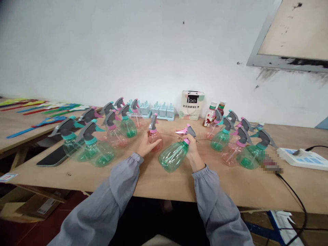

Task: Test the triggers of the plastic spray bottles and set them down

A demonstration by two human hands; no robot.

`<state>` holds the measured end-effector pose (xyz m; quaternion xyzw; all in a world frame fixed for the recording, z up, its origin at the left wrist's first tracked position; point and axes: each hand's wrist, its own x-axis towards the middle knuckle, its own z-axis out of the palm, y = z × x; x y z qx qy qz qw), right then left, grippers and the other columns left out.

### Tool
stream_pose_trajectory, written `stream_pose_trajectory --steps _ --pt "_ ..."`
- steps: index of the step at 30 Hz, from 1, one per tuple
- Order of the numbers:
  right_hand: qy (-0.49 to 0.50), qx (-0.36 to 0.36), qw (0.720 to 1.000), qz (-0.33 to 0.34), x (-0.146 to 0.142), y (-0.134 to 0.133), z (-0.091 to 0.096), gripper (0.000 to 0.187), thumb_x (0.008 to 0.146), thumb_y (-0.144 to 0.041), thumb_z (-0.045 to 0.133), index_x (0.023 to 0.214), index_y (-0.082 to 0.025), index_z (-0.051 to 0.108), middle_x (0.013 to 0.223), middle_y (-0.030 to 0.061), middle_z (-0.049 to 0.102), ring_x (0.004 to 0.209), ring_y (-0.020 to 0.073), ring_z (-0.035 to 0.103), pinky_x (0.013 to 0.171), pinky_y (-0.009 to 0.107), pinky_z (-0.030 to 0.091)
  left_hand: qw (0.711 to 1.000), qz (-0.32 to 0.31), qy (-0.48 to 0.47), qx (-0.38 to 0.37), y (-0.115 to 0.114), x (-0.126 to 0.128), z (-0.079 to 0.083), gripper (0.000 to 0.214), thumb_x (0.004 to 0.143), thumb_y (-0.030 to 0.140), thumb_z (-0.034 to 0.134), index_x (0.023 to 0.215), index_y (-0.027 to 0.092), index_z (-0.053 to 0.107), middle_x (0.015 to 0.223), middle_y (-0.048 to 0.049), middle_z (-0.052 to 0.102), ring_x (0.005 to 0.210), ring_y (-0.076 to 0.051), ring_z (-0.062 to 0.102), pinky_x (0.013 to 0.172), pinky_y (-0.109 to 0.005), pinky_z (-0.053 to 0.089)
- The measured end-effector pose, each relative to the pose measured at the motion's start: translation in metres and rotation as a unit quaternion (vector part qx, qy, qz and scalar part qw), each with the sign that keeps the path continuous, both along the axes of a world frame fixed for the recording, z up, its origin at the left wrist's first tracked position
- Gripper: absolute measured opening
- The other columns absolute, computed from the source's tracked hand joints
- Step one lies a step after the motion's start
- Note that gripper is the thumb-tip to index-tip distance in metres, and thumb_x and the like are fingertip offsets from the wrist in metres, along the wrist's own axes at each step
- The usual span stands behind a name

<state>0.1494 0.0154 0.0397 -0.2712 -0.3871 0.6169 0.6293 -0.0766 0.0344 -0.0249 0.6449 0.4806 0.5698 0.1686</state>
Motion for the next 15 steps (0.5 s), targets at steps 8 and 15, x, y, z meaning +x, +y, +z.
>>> stream_pose_trajectory --steps 8,15 --pt "-0.075 0.162 0.981 -0.073 -0.001 -0.013 0.005 0.008 0.056 -0.030 0.057 0.062 -0.024 0.057 0.060 -0.0012 0.057 0.059 0.0142 0.053 0.061 0.028 0.050 1.000 0.024 0.017 -0.004 0.001 -0.001 -0.001 0.064 0.073 0.039 0.085 0.122 0.020 0.050 0.120 -0.0118 0.064 0.121 -0.033 0.063 0.111 -0.057 0.046" --pt "-0.318 0.224 0.865 -0.317 0.029 -0.003 -0.003 0.012 0.071 -0.030 0.063 0.078 -0.021 0.067 0.064 -0.0032 0.055 0.059 0.0129 0.048 0.057 0.027 0.044 1.000 0.020 0.010 0.002 0.001 -0.001 -0.001 0.063 0.074 0.038 0.085 0.124 0.022 0.049 0.122 -0.0110 0.064 0.122 -0.032 0.063 0.112 -0.057 0.046"
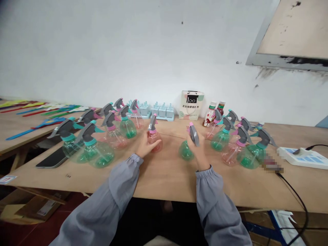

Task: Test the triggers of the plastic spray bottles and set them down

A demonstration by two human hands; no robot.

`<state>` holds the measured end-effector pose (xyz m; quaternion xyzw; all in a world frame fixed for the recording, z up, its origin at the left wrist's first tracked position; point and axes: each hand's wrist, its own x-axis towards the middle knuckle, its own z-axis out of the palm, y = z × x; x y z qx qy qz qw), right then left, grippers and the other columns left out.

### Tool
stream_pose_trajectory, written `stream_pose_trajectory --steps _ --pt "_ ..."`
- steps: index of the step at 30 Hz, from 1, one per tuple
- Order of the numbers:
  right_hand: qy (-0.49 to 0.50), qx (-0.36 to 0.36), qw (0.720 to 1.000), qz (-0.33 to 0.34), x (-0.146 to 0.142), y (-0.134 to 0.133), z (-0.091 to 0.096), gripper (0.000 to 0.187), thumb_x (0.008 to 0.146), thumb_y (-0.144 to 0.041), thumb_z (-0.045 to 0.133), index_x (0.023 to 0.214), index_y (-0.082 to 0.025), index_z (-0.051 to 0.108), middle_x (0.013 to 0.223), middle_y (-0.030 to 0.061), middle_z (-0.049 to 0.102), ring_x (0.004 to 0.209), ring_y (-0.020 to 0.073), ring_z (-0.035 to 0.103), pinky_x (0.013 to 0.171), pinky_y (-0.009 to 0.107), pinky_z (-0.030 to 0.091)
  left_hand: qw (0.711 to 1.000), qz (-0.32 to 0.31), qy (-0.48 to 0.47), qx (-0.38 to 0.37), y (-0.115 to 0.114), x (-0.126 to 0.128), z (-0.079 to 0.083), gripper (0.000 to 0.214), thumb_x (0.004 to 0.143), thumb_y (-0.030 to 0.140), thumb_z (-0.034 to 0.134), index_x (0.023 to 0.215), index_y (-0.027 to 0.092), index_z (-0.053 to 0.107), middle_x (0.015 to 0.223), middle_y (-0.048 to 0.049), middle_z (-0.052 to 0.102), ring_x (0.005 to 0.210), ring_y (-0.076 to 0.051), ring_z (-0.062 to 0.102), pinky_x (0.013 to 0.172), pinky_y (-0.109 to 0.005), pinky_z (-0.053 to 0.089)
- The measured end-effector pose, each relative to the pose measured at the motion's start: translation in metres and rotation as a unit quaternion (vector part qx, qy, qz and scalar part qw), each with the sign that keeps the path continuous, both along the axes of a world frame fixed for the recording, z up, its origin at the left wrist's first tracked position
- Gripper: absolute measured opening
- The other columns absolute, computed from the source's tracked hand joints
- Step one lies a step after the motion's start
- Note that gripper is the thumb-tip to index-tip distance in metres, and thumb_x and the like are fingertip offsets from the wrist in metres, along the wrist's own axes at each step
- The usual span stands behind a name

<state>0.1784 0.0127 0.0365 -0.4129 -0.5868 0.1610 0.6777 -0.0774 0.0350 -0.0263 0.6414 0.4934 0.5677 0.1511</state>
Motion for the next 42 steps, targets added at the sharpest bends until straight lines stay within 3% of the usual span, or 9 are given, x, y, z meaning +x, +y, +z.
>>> stream_pose_trajectory --steps 3,7,11,16,21,28,33,39,42 --pt "-0.043 0.010 0.996 -0.077 0.012 0.009 -0.006 0.019 0.077 -0.034 0.061 0.083 -0.018 0.070 0.061 -0.0037 0.051 0.057 0.0127 0.043 0.057 0.028 0.042 1.000 0.006 0.000 -0.002 -0.001 0.001 0.000 0.063 0.073 0.038 0.086 0.123 0.024 0.049 0.120 -0.0091 0.064 0.121 -0.030 0.063 0.112 -0.056 0.045" --pt "-0.097 -0.029 0.985 -0.139 0.023 0.026 -0.015 0.043 0.082 -0.043 0.060 0.115 -0.017 0.070 0.078 0.0026 0.066 0.070 0.0184 0.057 0.074 0.035 0.050 1.000 0.005 0.003 0.001 -0.001 0.001 0.001 0.062 0.073 0.038 0.085 0.122 0.024 0.049 0.118 -0.0088 0.064 0.122 -0.031 0.062 0.112 -0.057 0.044" --pt "-0.151 -0.095 0.968 -0.179 0.033 0.044 -0.033 0.058 0.081 -0.059 0.064 0.122 -0.019 0.065 0.104 0.0127 0.073 0.096 0.0302 0.067 0.088 0.046 0.052 1.000 0.000 0.006 -0.002 -0.002 0.001 0.004 0.062 0.073 0.037 0.085 0.123 0.023 0.050 0.118 -0.0097 0.064 0.122 -0.032 0.062 0.112 -0.057 0.045" --pt "-0.167 -0.089 0.961 -0.202 0.041 0.065 -0.064 0.079 0.082 -0.072 0.061 0.137 -0.016 0.050 0.136 0.0237 0.061 0.127 0.0367 0.056 0.105 0.053 0.045 1.000 0.009 0.006 -0.017 -0.004 0.002 0.008 0.061 0.072 0.033 0.087 0.122 0.022 0.052 0.117 -0.0105 0.064 0.123 -0.033 0.062 0.112 -0.058 0.045" --pt "-0.190 -0.089 0.954 -0.214 0.042 0.091 -0.082 0.090 0.090 -0.073 0.047 0.153 -0.011 0.031 0.150 0.0289 0.044 0.144 0.0398 0.039 0.114 0.056 0.036 1.000 0.003 0.005 -0.011 -0.003 0.001 0.006 0.061 0.073 0.034 0.086 0.121 0.023 0.051 0.118 -0.0098 0.064 0.124 -0.032 0.061 0.113 -0.058 0.044" --pt "-0.156 -0.117 0.935 -0.298 0.050 0.124 -0.084 0.095 0.088 -0.075 0.046 0.156 -0.009 0.032 0.142 0.0297 0.044 0.138 0.0430 0.040 0.112 0.061 0.033 1.000 -0.010 -0.003 -0.020 -0.003 0.000 0.004 0.062 0.074 0.037 0.084 0.122 0.023 0.048 0.122 -0.0099 0.063 0.125 -0.031 0.061 0.113 -0.057 0.044" --pt "-0.168 -0.109 0.934 -0.295 0.058 0.137 -0.083 0.090 0.090 -0.071 0.046 0.154 -0.009 0.034 0.137 0.0283 0.047 0.134 0.0421 0.043 0.111 0.062 0.033 1.000 -0.016 -0.005 -0.011 -0.005 0.001 0.006 0.060 0.074 0.036 0.083 0.120 0.024 0.047 0.119 -0.0090 0.064 0.121 -0.031 0.063 0.110 -0.058 0.047" --pt "-0.160 -0.094 0.938 -0.293 0.057 0.131 -0.077 0.090 0.090 -0.067 0.052 0.153 -0.006 0.029 0.144 0.0322 0.043 0.141 0.0429 0.037 0.114 0.064 0.030 1.000 -0.012 -0.003 -0.017 -0.005 0.001 0.006 0.062 0.073 0.036 0.084 0.121 0.023 0.048 0.122 -0.0109 0.064 0.124 -0.033 0.062 0.112 -0.058 0.046" --pt "-0.139 -0.044 0.940 -0.309 0.052 0.119 -0.071 0.086 0.091 -0.066 0.052 0.152 -0.009 0.029 0.148 0.0312 0.039 0.145 0.0409 0.032 0.117 0.066 0.025 1.000 -0.016 0.004 -0.025 -0.005 0.000 0.004 0.065 0.072 0.038 0.084 0.124 0.024 0.048 0.122 -0.0102 0.064 0.127 -0.033 0.061 0.113 -0.056 0.045"
